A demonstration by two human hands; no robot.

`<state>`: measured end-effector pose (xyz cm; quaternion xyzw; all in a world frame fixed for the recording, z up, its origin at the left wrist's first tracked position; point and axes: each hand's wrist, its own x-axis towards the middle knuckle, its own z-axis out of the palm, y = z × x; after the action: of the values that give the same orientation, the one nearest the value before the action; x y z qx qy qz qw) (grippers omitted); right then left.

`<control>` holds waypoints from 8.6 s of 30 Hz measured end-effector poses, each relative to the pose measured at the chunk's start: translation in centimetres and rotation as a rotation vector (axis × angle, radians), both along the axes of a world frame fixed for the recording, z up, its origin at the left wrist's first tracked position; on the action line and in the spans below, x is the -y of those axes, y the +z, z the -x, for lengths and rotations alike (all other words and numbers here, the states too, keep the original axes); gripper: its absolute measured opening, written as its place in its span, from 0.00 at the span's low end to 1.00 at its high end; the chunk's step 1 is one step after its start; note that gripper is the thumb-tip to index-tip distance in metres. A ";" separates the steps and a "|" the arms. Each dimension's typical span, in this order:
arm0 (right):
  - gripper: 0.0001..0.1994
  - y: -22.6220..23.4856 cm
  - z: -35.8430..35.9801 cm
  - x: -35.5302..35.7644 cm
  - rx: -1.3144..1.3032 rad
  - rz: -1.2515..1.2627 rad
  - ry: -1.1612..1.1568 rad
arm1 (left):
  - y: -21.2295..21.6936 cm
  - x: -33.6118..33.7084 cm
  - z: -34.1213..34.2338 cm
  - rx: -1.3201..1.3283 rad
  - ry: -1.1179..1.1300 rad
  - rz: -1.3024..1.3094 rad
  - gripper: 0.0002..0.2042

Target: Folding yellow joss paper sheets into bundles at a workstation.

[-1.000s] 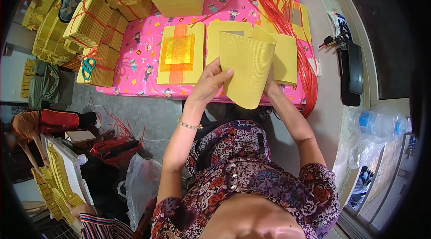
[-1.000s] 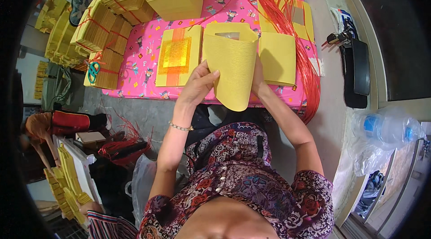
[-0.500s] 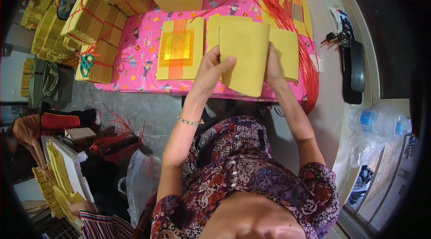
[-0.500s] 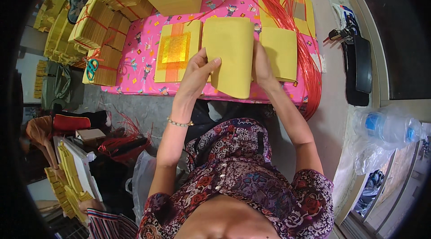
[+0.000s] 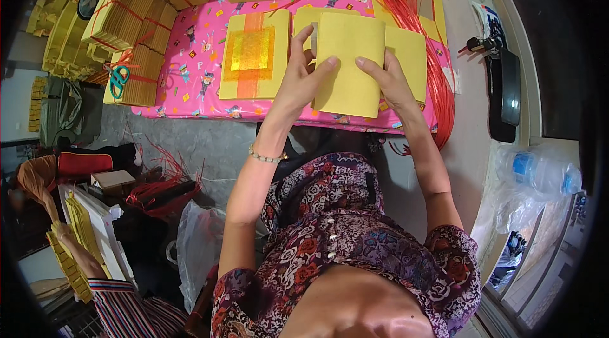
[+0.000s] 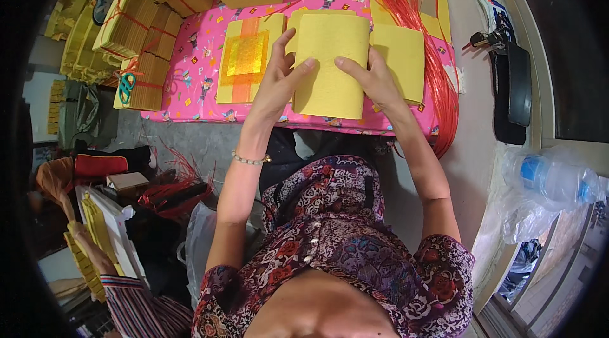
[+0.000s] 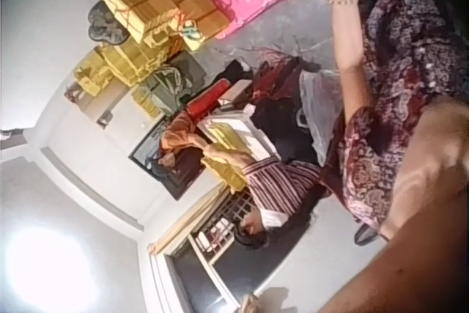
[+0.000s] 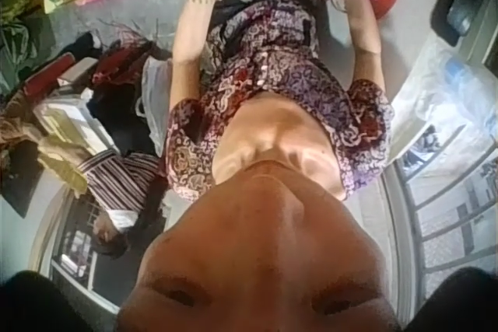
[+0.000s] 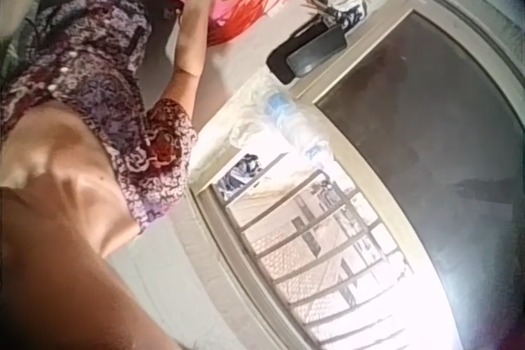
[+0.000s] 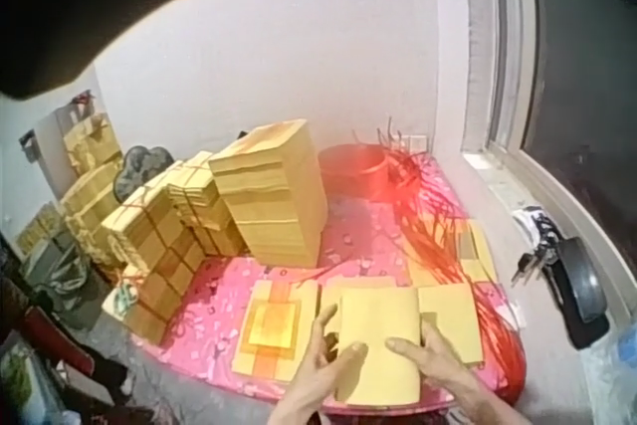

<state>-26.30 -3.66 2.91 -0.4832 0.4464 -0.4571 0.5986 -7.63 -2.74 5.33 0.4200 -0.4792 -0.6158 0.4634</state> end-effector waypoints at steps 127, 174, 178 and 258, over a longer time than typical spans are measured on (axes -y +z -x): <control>0.14 1.3 5.7 -3.5 -0.139 -0.099 -0.003 | -3.2 -1.0 3.4 -0.042 -0.023 0.043 0.16; 0.15 -4.1 13.0 -1.6 -0.993 0.067 -0.294 | -8.8 7.4 13.9 0.853 -0.090 0.194 0.21; 0.18 -3.1 12.6 -1.7 -1.161 0.208 -0.320 | -8.5 7.2 14.2 0.910 -0.074 0.232 0.22; 0.17 -4.8 0.9 14.6 -1.106 0.863 0.231 | -8.7 0.2 -2.8 1.086 -0.018 0.858 0.08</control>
<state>-27.23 -18.29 -1.93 -0.8825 0.4100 -0.2145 0.0844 -4.84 -2.93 -3.37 0.4445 -0.8480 -0.0780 0.2779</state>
